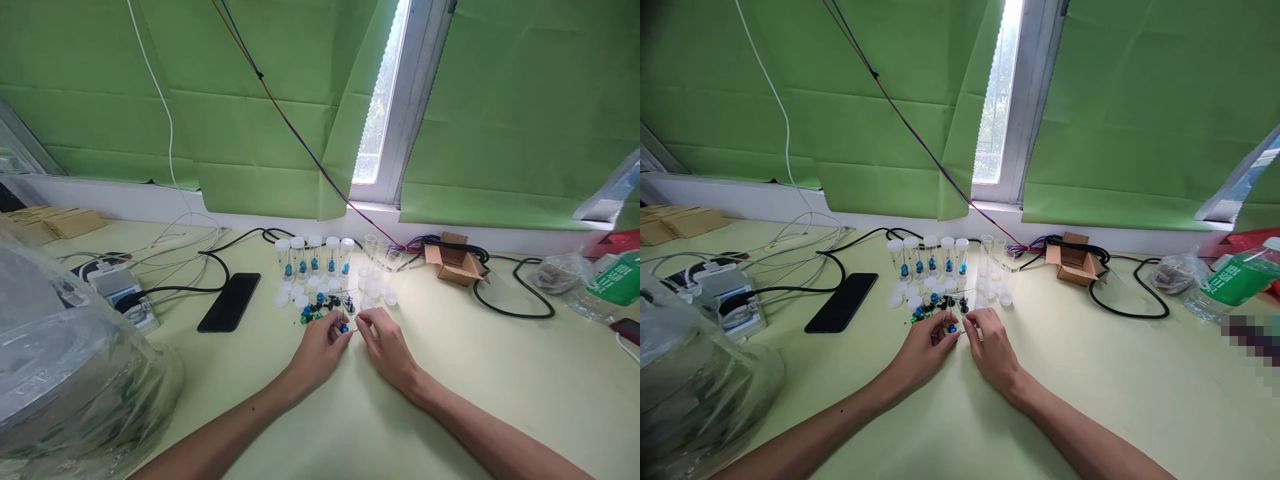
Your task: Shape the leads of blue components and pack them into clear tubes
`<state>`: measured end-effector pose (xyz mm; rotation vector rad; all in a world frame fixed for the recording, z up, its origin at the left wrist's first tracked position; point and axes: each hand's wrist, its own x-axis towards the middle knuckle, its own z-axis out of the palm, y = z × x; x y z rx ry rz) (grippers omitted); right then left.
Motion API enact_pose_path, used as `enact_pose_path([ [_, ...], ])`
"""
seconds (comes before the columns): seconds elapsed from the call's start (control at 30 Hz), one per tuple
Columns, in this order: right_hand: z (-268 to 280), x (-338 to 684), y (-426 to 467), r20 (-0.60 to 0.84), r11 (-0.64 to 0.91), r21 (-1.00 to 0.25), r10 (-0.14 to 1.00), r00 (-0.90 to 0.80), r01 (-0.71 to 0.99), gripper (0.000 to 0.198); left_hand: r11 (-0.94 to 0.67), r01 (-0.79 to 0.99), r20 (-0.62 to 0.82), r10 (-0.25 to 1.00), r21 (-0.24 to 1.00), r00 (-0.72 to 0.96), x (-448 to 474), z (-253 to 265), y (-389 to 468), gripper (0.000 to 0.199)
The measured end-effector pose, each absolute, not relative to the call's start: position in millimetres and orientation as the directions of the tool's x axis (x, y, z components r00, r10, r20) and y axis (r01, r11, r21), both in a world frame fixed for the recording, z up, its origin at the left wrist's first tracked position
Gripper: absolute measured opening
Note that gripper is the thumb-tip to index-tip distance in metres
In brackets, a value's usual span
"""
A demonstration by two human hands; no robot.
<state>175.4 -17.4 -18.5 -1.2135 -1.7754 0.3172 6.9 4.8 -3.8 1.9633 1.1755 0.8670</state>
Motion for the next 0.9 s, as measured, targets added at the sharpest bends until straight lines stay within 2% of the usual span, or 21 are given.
enact_pose_path([
  [0.2, -15.7, 176.0, -21.9, 0.54, 0.486, -0.73, 0.841, -0.031, 0.481, 0.018, -0.463, 0.484, 0.257, 0.864, 0.742, 0.433, 7.7, -0.9, 2.2, 0.015],
  [0.47, -15.7, 175.4, -23.3, 0.56, 0.525, -0.718, 0.826, -0.068, 0.457, 0.017, -0.548, 0.458, 0.281, 0.801, 0.701, 0.528, 8.5, -1.7, -1.2, 0.016],
  [0.9, -18.1, 175.5, -24.1, 0.563, 0.536, -0.744, 0.825, -0.059, 0.4, 0.015, -0.588, 0.497, 0.272, 0.776, 0.638, 0.569, 8.8, -3.5, -1.8, 0.013],
])
